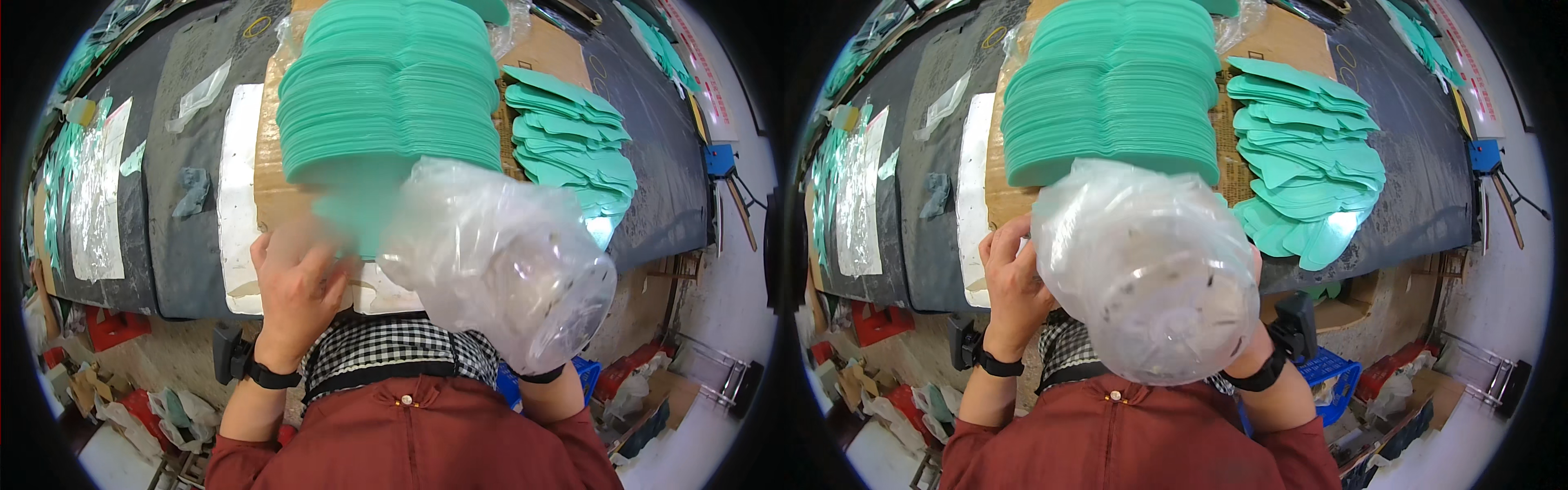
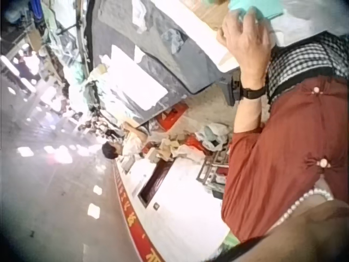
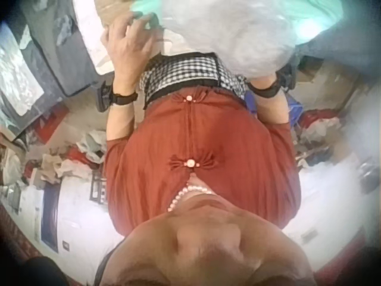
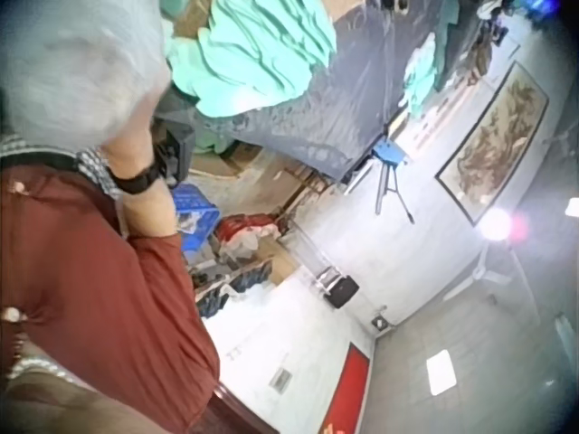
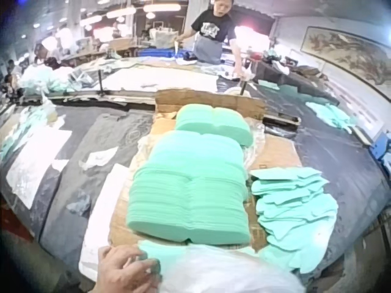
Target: The person is applying liquid adhesive from a plastic bottle to green shoe component pieces and stacking them.
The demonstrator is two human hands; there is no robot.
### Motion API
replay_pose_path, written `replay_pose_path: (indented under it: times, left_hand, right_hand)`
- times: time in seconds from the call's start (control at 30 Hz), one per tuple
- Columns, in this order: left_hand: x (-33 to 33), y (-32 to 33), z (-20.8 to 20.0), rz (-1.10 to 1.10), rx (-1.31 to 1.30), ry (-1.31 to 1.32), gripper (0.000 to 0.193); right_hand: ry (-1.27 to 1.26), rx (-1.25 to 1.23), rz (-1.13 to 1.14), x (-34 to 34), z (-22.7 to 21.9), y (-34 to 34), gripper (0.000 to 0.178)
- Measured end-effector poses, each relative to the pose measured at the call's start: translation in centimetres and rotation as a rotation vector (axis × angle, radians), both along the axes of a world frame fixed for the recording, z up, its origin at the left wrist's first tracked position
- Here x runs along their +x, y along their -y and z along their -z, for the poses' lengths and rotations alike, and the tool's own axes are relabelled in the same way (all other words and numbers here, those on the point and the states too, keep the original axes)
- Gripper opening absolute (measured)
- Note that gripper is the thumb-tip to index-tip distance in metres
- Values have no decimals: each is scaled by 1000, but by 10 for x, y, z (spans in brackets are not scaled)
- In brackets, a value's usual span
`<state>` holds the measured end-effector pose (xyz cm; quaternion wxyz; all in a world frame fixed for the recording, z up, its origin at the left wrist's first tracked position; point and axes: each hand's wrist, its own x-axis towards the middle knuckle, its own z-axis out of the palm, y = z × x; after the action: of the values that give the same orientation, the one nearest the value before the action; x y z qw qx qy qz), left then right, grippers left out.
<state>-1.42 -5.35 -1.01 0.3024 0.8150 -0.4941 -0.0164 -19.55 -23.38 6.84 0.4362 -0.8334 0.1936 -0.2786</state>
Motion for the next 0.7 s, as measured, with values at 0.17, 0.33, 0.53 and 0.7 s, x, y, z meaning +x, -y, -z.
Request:
replay_pose_path:
  times: [0.17,0.33,0.53,0.7]
  left_hand:
    - [-4,3,-4,-6,31,-19,38]
    - [-2,2,-3,-9,12,-17,34]
    - [3,-7,0,6,-27,-104,30]
    - [11,-36,2,-80,-121,-239,26]
  right_hand:
    - [-188,36,302,-108,21,35,40]
    - [-104,212,414,-137,32,29,41]
    - [-48,363,216,-69,23,-3,41]
    - [-20,264,-39,2,12,-16,42]
